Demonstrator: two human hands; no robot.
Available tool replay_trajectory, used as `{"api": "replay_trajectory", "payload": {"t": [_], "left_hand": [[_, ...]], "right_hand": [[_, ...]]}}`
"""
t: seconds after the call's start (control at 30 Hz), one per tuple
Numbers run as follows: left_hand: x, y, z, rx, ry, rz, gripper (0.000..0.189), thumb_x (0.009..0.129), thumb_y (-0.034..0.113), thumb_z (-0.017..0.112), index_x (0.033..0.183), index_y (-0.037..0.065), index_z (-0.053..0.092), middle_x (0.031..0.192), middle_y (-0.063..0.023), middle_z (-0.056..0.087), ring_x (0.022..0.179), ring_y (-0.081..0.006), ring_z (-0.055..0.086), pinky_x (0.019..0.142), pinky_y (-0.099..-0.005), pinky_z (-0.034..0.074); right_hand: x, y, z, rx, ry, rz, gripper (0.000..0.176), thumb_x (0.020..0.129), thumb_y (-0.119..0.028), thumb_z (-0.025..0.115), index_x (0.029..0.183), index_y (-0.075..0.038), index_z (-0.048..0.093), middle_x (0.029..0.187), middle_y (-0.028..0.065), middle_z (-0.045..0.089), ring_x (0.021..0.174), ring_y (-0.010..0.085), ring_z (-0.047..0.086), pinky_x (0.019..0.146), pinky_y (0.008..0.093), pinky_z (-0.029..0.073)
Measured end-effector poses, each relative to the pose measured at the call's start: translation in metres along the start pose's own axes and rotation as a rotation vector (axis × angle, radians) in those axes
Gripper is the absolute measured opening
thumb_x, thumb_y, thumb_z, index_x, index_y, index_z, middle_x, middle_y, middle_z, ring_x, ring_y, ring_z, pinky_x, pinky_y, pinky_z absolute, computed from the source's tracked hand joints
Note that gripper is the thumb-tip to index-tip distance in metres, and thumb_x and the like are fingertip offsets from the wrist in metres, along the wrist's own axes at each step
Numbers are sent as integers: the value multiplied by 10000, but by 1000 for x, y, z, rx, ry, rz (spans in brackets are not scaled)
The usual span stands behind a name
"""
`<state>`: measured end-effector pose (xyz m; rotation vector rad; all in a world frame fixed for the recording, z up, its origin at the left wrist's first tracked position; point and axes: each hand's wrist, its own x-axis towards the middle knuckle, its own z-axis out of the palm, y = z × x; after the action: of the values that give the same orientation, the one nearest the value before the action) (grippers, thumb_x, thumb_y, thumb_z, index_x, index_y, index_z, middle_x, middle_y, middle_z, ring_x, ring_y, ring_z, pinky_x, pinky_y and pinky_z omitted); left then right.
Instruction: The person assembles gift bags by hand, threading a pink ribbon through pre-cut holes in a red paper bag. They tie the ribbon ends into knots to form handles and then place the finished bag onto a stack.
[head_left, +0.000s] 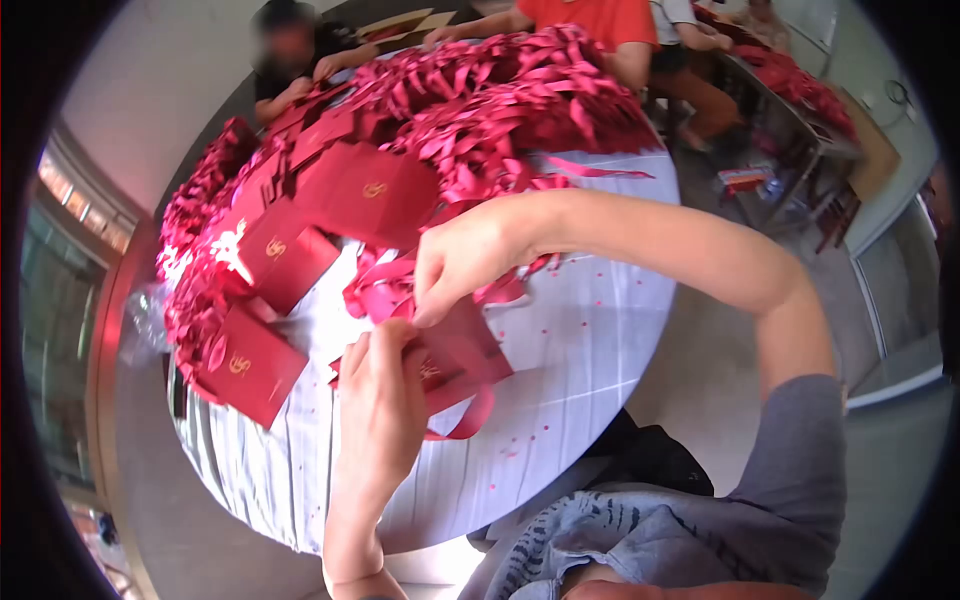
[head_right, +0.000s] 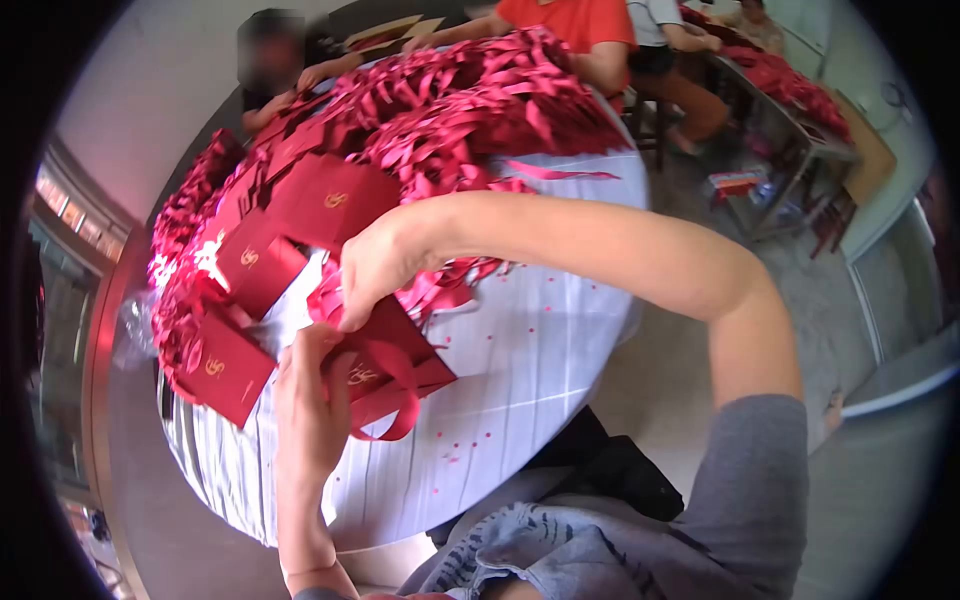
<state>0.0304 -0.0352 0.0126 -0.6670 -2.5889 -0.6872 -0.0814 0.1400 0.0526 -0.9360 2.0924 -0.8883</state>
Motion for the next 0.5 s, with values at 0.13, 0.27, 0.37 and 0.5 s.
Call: {"api": "replay_trajectory", "payload": {"t": [0.13,0.27,0.37,0.5], "left_hand": [[-2,-1,0,8,11,11,219,791,-70,576,994,-7,519,858,-152,611,789,-317,576,711,-373,453],[-6,0,0,-10,11,20,214,786,-75,582,983,-18,522,854,-142,612,773,-303,575,697,-366,448],[-5,-2,5,-35,46,69,221,779,-85,569,980,-8,517,805,-133,592,724,-299,549,671,-370,424],[-5,-2,3,-55,57,103,221,775,-82,560,972,6,514,748,-120,578,675,-297,531,645,-381,399]], "right_hand": [[11,6,3,57,-16,89,238,826,-251,664,851,-21,715,627,-34,557,606,53,445,539,259,348],[8,-2,-1,-4,-76,59,207,809,-230,675,838,-30,719,654,-28,597,636,58,484,592,253,377],[13,2,-4,23,-131,28,190,793,-217,686,828,-33,721,661,-27,606,645,60,496,615,255,387],[9,-1,2,52,-60,11,173,757,-183,699,831,-29,723,673,2,625,664,70,520,622,251,397]]}}
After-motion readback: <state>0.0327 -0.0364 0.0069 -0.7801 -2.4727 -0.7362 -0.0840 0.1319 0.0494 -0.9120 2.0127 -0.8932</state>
